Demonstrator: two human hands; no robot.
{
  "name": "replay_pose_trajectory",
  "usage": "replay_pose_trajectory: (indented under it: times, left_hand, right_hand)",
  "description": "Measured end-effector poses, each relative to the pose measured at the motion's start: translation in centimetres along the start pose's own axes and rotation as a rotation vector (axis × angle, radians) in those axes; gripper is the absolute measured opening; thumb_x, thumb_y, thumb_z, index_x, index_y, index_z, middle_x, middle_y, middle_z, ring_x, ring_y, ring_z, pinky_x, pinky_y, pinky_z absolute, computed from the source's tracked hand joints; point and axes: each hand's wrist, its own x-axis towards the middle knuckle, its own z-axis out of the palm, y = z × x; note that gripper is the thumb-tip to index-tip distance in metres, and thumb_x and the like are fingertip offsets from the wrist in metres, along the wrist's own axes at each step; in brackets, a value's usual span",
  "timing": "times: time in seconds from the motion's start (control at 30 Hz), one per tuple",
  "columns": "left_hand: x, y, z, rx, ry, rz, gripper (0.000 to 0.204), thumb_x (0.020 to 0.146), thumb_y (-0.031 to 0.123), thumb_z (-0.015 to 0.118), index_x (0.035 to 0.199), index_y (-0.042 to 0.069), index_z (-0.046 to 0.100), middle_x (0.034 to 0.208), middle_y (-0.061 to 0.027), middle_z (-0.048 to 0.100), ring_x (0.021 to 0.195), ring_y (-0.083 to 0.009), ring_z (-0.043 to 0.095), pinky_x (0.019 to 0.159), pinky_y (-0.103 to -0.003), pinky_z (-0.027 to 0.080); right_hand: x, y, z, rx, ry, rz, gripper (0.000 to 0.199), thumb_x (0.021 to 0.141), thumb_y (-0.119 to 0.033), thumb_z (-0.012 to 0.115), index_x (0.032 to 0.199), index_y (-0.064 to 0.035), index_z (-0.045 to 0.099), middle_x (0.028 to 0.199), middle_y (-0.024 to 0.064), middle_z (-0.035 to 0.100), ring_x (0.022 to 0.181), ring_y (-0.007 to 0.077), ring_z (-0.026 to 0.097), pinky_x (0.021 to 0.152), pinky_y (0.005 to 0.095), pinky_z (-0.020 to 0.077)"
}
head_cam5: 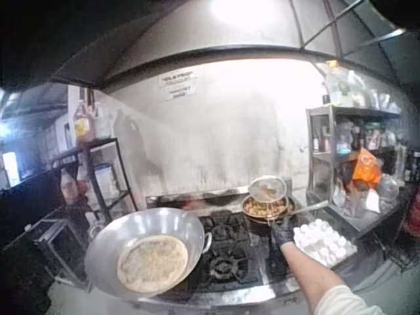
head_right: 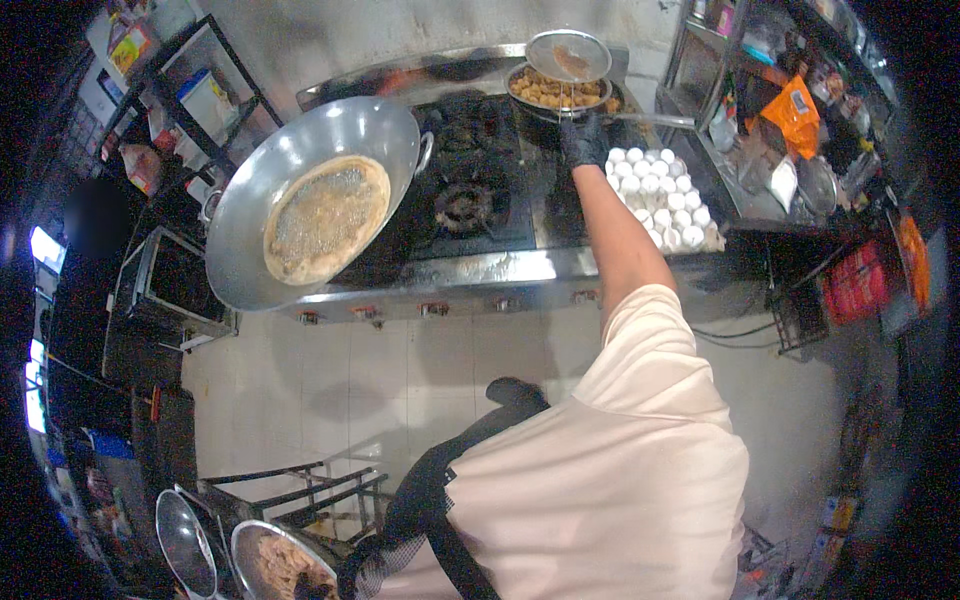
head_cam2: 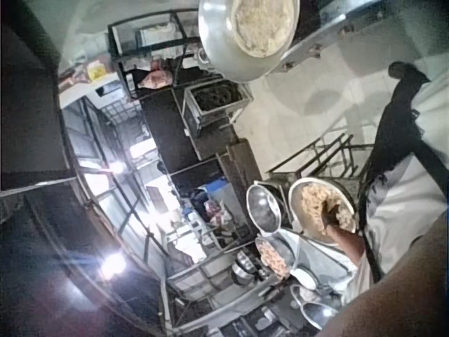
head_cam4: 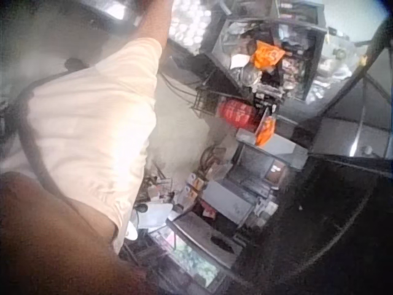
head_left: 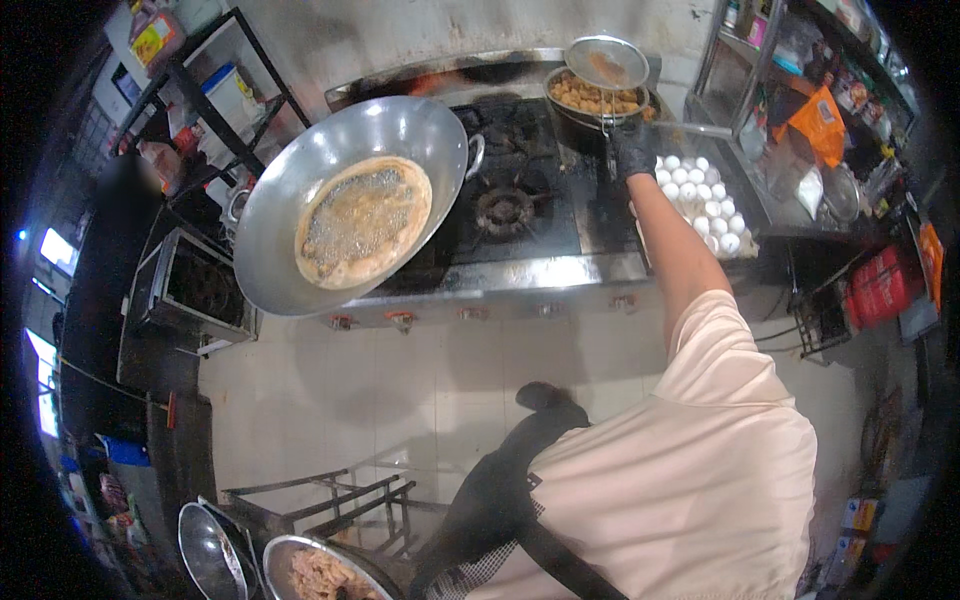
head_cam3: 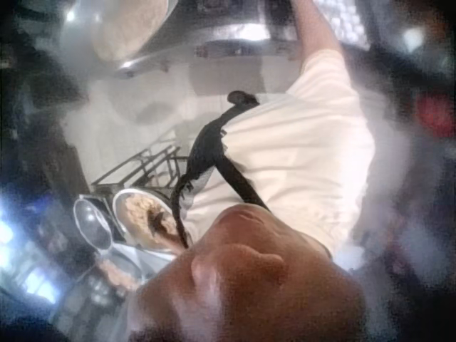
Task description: The person mixes chopped meat in a large bowl with flour, adding more flour from a separate container and occasionally using scissors to cut the mixture.
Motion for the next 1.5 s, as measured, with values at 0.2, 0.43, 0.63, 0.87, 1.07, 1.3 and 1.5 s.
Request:
replay_pose_trajectory:
  times: [0.2, 0.43, 0.63, 0.87, 1.07, 1.3, 1.5]
  left_hand:
    - [0.7, 6.7, 1.6, -0.031, 0.007, -0.010, 0.083, 0.073, 0.029, 0.068, 0.137, -0.001, 0.025, 0.138, -0.0167, 0.035, 0.125, -0.0302, 0.037, 0.101, -0.037, 0.034]
    - [2.9, 11.6, 2.9, -0.024, -0.033, 0.022, 0.079, 0.074, 0.029, 0.067, 0.136, -0.001, 0.027, 0.136, -0.0166, 0.037, 0.124, -0.0299, 0.038, 0.101, -0.037, 0.034]
    - [3.7, 12.7, 2.7, 0.001, -0.042, 0.029, 0.076, 0.075, 0.028, 0.066, 0.134, -0.001, 0.029, 0.135, -0.0165, 0.038, 0.122, -0.0298, 0.039, 0.101, -0.037, 0.034]
    - [6.1, 14.0, 3.7, -0.012, -0.074, 0.091, 0.072, 0.077, 0.028, 0.065, 0.133, -0.001, 0.031, 0.133, -0.0164, 0.040, 0.121, -0.0295, 0.040, 0.100, -0.037, 0.034]
    - [6.1, 13.7, 3.6, -0.014, -0.073, 0.092, 0.069, 0.078, 0.027, 0.064, 0.132, -0.001, 0.033, 0.131, -0.0163, 0.041, 0.120, -0.0294, 0.041, 0.100, -0.037, 0.034]
    - [6.8, 13.6, 4.0, -0.029, -0.080, 0.121, 0.065, 0.079, 0.026, 0.063, 0.130, -0.001, 0.035, 0.130, -0.0162, 0.043, 0.119, -0.0291, 0.042, 0.100, -0.037, 0.034]
    - [6.2, 12.8, 3.2, -0.025, -0.070, 0.112, 0.061, 0.080, 0.026, 0.062, 0.129, -0.001, 0.037, 0.128, -0.0161, 0.044, 0.117, -0.0290, 0.043, 0.100, -0.037, 0.034]
  right_hand:
    - [5.3, 0.3, 2.9, -0.330, -0.060, 0.124, 0.075, 0.066, -0.041, 0.072, 0.125, -0.0038, 0.044, 0.120, 0.0221, 0.053, 0.110, 0.0370, 0.053, 0.091, 0.0426, 0.0443]
    - [10.2, 7.8, 6.2, -0.065, 0.026, -0.097, 0.079, 0.063, -0.027, 0.077, 0.126, 0.0011, 0.040, 0.124, 0.0208, 0.052, 0.114, 0.0342, 0.051, 0.096, 0.0388, 0.0411]
    - [9.6, 6.2, 4.8, -0.247, -0.198, -0.080, 0.048, 0.070, -0.015, 0.066, 0.116, -0.0050, 0.057, 0.113, 0.0184, 0.060, 0.109, 0.0322, 0.055, 0.093, 0.0365, 0.0431]
    - [11.5, 7.8, 0.0, -0.843, -0.279, -0.373, 0.026, 0.077, -0.011, 0.058, 0.102, -0.0051, 0.062, 0.091, 0.0184, 0.064, 0.083, 0.0313, 0.061, 0.074, 0.0385, 0.0475]
    - [7.9, 3.6, -3.6, 0.268, -0.019, -0.015, 0.028, 0.080, -0.013, 0.054, 0.106, -0.0035, 0.058, 0.096, 0.0193, 0.063, 0.087, 0.0293, 0.061, 0.076, 0.0394, 0.0474]
    - [11.4, 5.8, -7.2, -0.329, 0.047, 0.133, 0.031, 0.081, -0.027, 0.056, 0.097, -0.0004, 0.060, 0.103, 0.0282, 0.058, 0.098, 0.0432, 0.055, 0.081, 0.0465, 0.0457]
    - [10.5, 5.8, -4.9, -0.386, -0.024, 0.075, 0.038, 0.081, -0.026, 0.057, 0.110, -0.0018, 0.055, 0.109, 0.0260, 0.058, 0.105, 0.0405, 0.055, 0.087, 0.0458, 0.0445]
